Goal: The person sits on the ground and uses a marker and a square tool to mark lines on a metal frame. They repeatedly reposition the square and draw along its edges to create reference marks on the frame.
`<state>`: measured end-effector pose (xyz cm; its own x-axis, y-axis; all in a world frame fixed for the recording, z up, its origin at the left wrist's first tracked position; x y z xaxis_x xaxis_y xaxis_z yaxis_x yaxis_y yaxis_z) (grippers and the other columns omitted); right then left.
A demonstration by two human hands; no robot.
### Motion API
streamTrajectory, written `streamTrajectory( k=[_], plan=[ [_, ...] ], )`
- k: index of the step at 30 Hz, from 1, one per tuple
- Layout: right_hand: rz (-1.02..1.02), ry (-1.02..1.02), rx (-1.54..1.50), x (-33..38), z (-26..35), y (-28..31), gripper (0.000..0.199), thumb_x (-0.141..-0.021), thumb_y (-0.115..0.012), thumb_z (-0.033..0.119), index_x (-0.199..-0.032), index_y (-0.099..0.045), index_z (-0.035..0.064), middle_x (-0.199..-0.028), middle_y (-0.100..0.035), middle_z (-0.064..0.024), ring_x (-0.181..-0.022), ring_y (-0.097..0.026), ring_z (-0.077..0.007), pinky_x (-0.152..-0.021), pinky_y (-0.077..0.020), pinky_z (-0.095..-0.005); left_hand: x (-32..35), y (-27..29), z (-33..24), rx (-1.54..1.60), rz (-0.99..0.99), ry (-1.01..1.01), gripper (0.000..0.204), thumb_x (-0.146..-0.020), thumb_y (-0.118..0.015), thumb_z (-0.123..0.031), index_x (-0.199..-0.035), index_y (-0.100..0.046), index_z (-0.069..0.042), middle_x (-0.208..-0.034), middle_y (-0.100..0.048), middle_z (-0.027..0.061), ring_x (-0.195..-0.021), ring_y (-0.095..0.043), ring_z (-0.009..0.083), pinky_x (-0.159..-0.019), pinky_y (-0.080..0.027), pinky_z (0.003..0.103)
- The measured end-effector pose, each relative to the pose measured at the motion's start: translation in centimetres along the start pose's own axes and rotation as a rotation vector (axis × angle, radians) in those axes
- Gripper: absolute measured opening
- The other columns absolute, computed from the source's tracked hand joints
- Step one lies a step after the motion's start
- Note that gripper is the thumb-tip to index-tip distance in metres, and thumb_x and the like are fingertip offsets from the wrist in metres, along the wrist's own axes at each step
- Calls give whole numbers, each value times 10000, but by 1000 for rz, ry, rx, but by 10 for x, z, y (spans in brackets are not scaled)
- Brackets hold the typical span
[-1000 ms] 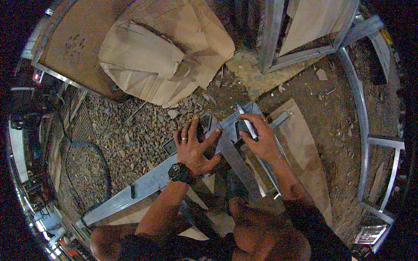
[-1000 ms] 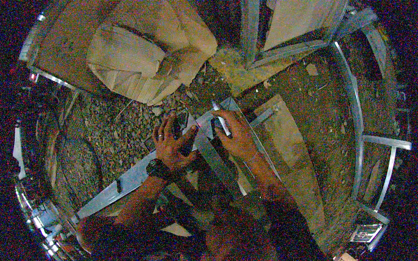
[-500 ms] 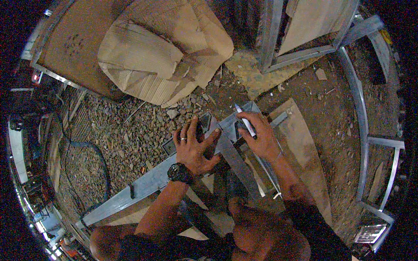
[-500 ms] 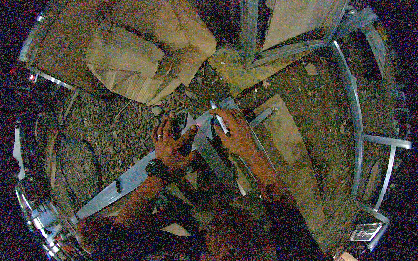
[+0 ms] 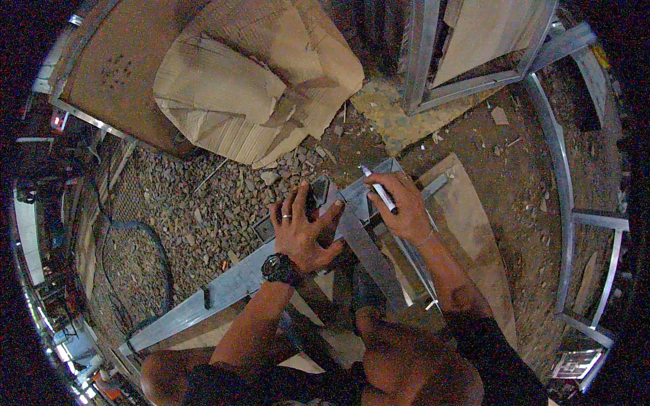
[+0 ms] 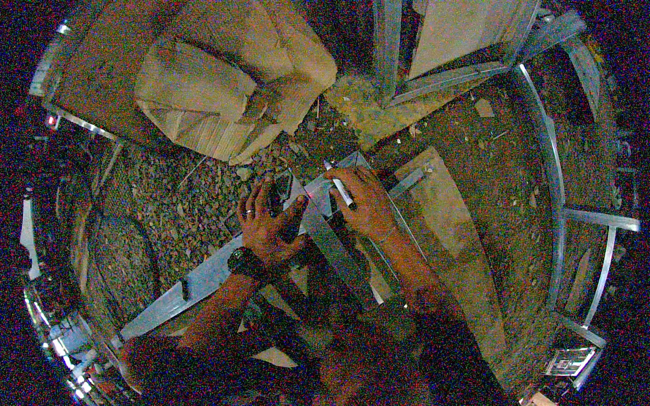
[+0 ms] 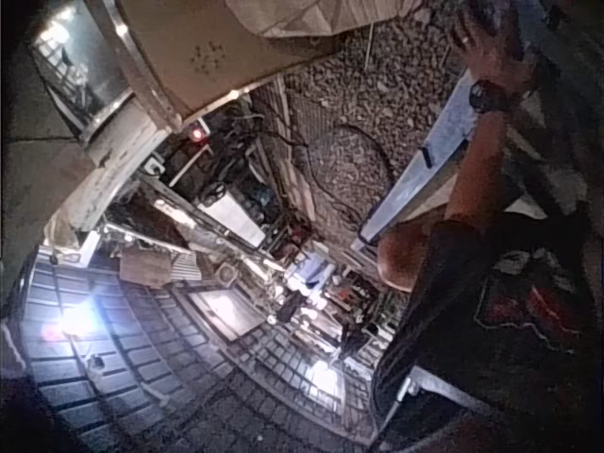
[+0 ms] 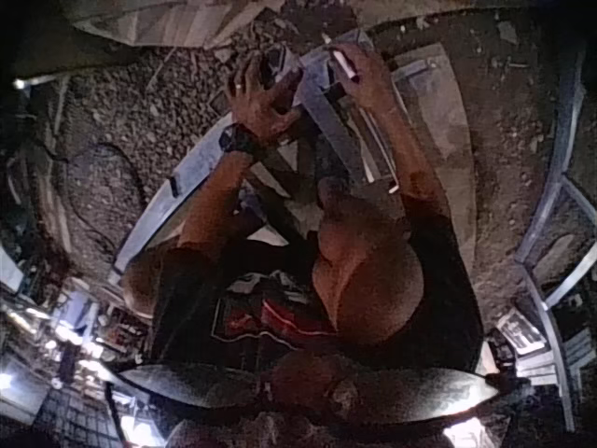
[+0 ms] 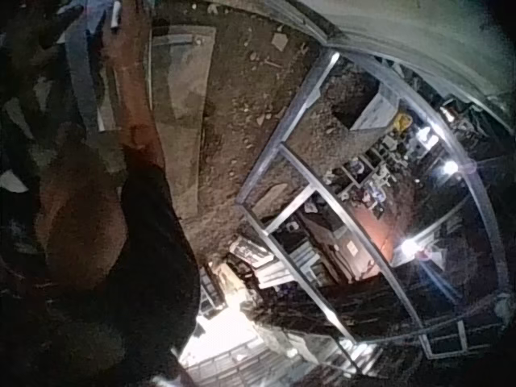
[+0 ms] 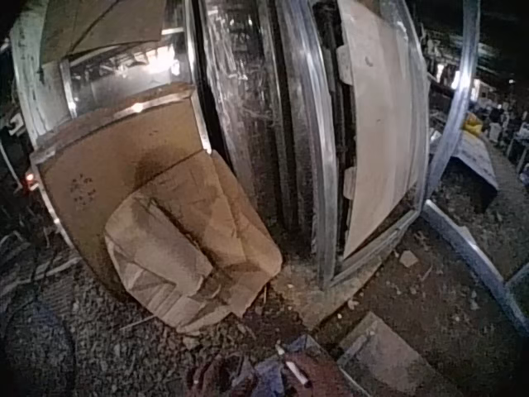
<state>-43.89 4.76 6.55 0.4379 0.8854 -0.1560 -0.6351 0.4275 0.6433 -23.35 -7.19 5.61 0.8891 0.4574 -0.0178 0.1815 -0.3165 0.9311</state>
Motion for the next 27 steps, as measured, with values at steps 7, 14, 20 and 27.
streamTrajectory(
  k=[7, 14, 20, 27],
  plan=[
    [-19, 35, 0, 0, -3, -1, 319, -956, -745, 134, -1265, -685, 86, -1191, -719, -151, -1092, -658, -367, -990, -509, -463, -1, 1, 0, 22, -9, -5, 840, -678, -826, -546, -1482, -605, -448, -1694, -299, 265, -1498, -355, 498, -1198, -205, 689],
    [-6, -5, 3, 2, -3, 0, 339, -950, -758, 140, -1277, -681, 97, -1193, -717, -146, -1111, -657, -373, -996, -510, -465, 1, 0, -1, 20, 2, 2, 855, -673, -835, -554, -1488, -601, -446, -1691, -301, 267, -1503, -347, 498, -1201, -199, 694],
    [-5, -3, 13, 2, -1, 0, 323, -938, -771, 140, -1249, -693, 99, -1166, -723, -137, -1103, -658, -367, -988, -509, -472, 1, 1, -1, 3, 14, -1, 836, -709, -814, -567, -1504, -583, -445, -1692, -295, 269, -1508, -339, 495, -1202, -195, 697],
    [-29, 22, 92, 2, 6, -2, 293, -931, -763, 130, -1213, -696, 89, -1130, -722, -124, -1054, -648, -358, -964, -490, -460, 1, 0, 0, -9, 28, 2, 826, -720, -807, -570, -1505, -577, -452, -1699, -291, 252, -1502, -348, 490, -1201, -200, 699]
  ],
)
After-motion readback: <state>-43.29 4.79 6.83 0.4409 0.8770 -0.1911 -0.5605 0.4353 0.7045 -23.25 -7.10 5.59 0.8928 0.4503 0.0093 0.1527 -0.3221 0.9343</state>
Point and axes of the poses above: each hand's wrist, its own x-axis away from the middle knuckle, its own y-axis out of the back of the hand, z = x × y, the point moved 4 cm from there along -x, towards the middle knuckle
